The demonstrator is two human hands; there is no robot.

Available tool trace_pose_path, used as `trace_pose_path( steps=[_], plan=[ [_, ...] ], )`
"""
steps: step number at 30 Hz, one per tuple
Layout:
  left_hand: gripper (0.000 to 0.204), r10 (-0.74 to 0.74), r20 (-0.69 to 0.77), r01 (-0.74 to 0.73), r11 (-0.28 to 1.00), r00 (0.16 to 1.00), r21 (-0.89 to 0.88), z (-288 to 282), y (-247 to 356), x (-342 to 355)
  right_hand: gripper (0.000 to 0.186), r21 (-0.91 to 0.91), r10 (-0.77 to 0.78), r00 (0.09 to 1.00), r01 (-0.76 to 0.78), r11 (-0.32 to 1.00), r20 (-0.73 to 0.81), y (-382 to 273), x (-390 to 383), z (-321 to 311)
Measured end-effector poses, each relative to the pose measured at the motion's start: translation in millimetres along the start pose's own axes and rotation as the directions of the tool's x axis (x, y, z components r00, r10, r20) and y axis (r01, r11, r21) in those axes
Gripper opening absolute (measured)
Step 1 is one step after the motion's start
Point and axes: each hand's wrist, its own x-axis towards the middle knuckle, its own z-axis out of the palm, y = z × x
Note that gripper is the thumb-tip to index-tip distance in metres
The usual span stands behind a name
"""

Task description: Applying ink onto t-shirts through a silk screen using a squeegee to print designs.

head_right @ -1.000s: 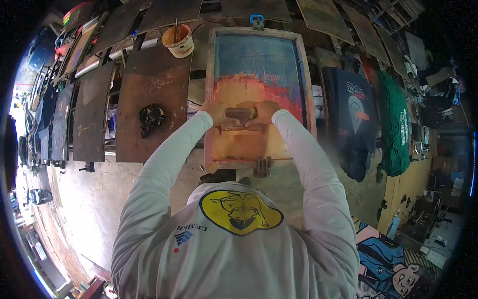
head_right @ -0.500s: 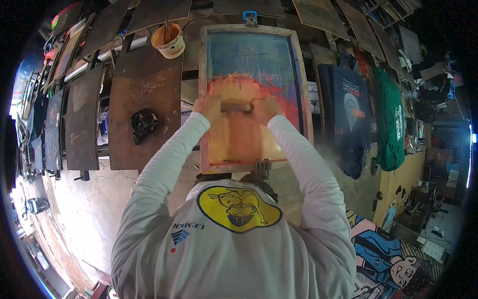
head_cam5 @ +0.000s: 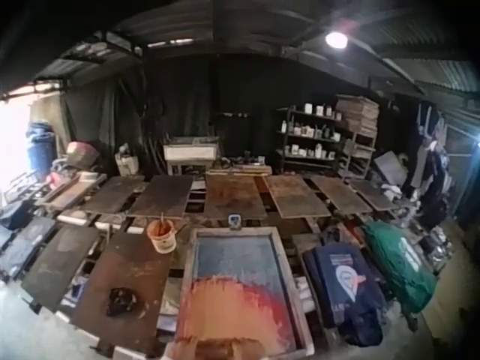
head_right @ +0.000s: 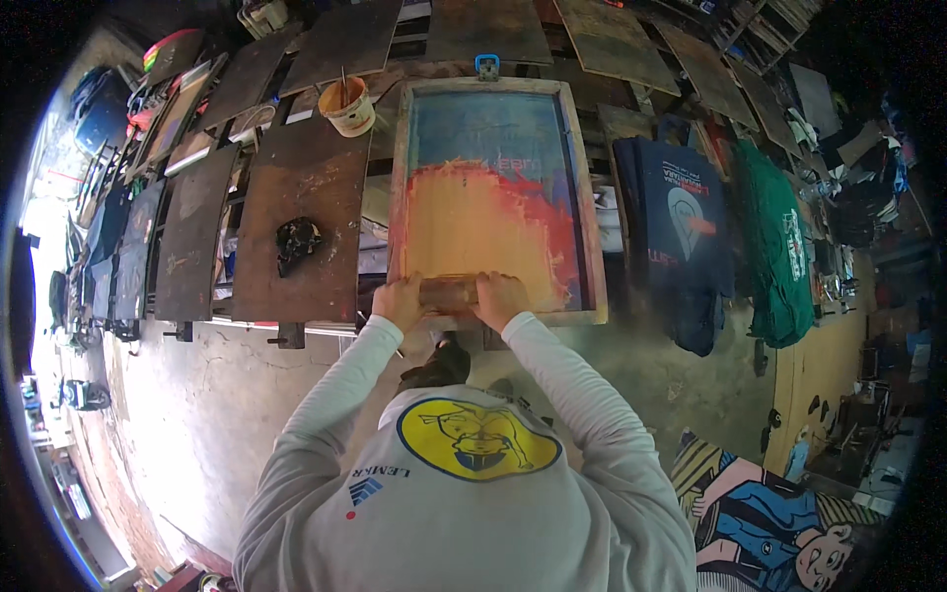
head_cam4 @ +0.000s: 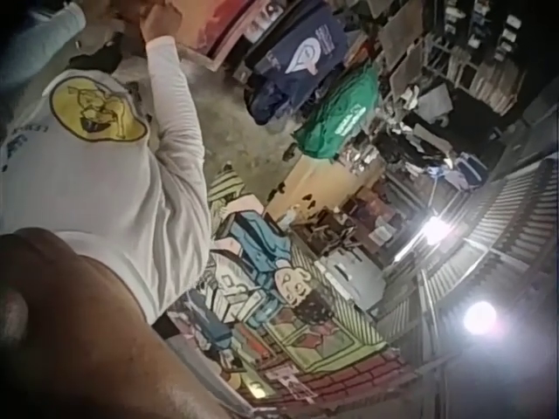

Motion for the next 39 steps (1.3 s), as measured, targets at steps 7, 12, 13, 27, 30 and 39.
trace_pose_path(
  steps=[7, 12, 13, 27, 30, 39],
  plan=[
    [0.045, -0.07, 0.14, 0.069, 0.998, 0.988, 0.012, -16, 7, 15, 0.036, 0.014, -0.012, 1.0, 0.013, 1.0, -0.019, 12, 4, -1],
    [0.037, 0.069, 0.027, -0.068, 0.997, 0.997, -0.035, -14, -2, 63, 0.034, 0.01, 0.049, 0.997, -0.049, 0.999, -0.062, 26, 22, -8],
    [0.037, 0.087, 0.026, -0.086, 0.996, 0.996, -0.034, -18, -2, 77, 0.034, 0.001, 0.075, 0.991, -0.075, 0.997, -0.114, 29, 28, -8],
    [0.042, 0.565, 0.258, -0.573, 0.818, 0.784, -0.048, -28, -37, 149, 0.04, 0.172, 0.526, 0.841, -0.504, 0.846, -0.124, -50, 4, 19],
    [0.038, 0.648, 0.354, -0.649, 0.749, 0.675, -0.132, -43, -20, 190, 0.049, 0.163, 0.609, 0.784, -0.59, 0.791, -0.12, -49, 16, 8],
    [0.042, 0.87, 0.23, -0.837, 0.486, 0.436, -0.25, -20, 88, 282, 0.051, 0.155, 0.804, 0.569, -0.791, 0.592, -0.169, 6, 17, -39]
  ],
)
